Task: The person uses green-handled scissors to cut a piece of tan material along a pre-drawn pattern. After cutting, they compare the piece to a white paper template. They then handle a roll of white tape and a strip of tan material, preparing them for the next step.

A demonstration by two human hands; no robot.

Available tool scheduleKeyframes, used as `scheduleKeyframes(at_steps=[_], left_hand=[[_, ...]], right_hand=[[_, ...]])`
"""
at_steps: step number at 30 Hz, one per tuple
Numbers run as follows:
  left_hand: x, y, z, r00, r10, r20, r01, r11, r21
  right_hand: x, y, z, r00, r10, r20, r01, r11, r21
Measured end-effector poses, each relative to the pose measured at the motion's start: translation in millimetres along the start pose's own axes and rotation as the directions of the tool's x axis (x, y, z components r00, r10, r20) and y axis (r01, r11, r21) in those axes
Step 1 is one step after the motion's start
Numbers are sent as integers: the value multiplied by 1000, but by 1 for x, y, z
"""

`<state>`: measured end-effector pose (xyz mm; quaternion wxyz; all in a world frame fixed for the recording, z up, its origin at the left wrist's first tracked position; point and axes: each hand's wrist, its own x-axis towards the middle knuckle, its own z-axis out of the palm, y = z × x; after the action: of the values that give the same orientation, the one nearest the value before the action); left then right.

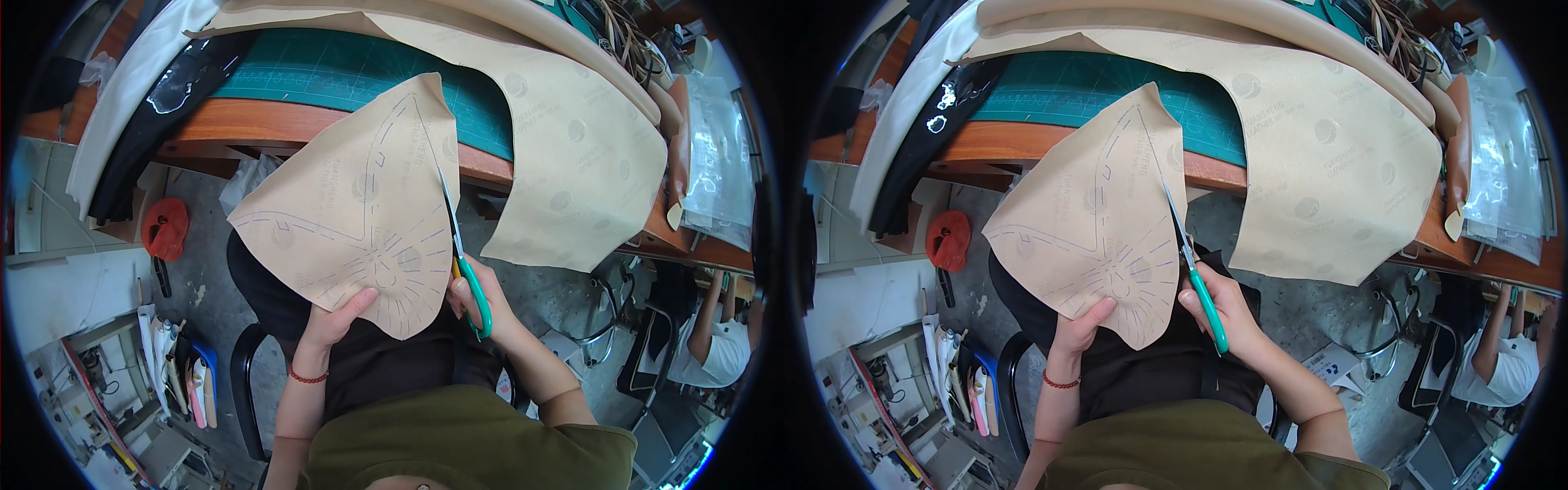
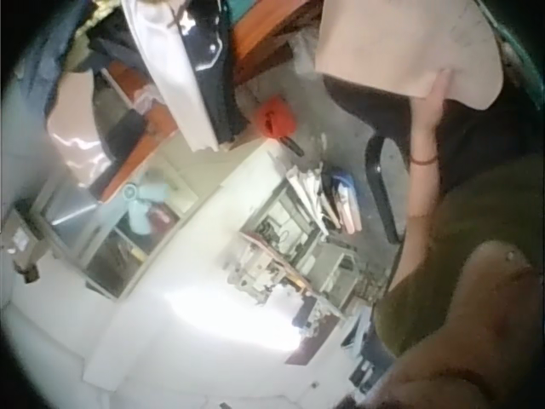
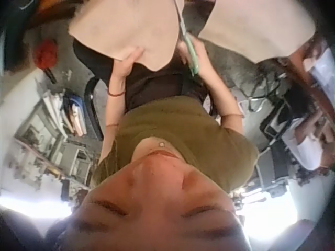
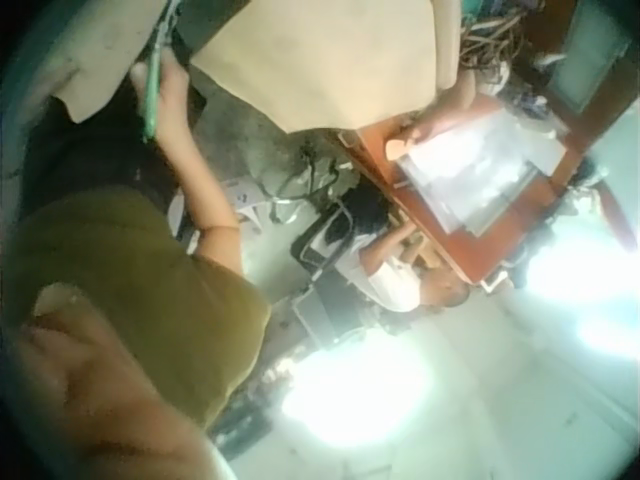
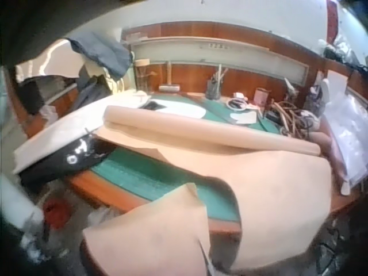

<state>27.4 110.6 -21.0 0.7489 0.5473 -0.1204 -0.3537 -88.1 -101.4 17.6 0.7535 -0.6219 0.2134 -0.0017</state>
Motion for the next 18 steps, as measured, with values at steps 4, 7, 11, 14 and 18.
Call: scheduleKeyframes(at_steps=[4,7,11,14,18], left_hand=[[0,0,1,1000,8,-6,-8,1000,13],[-1,0,0,1000,7,10,-8,999,34],[-6,0,-2,1000,-11,21,10,998,57],[-9,-1,-2,1000,-12,21,11,998,66],[-10,-1,-3,999,-20,25,18,997,75]], right_hand=[[-2,-3,0,999,45,22,-45,999,-3],[-2,-5,0,999,46,25,-45,999,-25],[1,-7,3,1000,-3,-7,3,1000,13],[1,-6,3,1000,10,-1,-10,1000,20],[0,-12,3,998,63,15,-63,998,2]])
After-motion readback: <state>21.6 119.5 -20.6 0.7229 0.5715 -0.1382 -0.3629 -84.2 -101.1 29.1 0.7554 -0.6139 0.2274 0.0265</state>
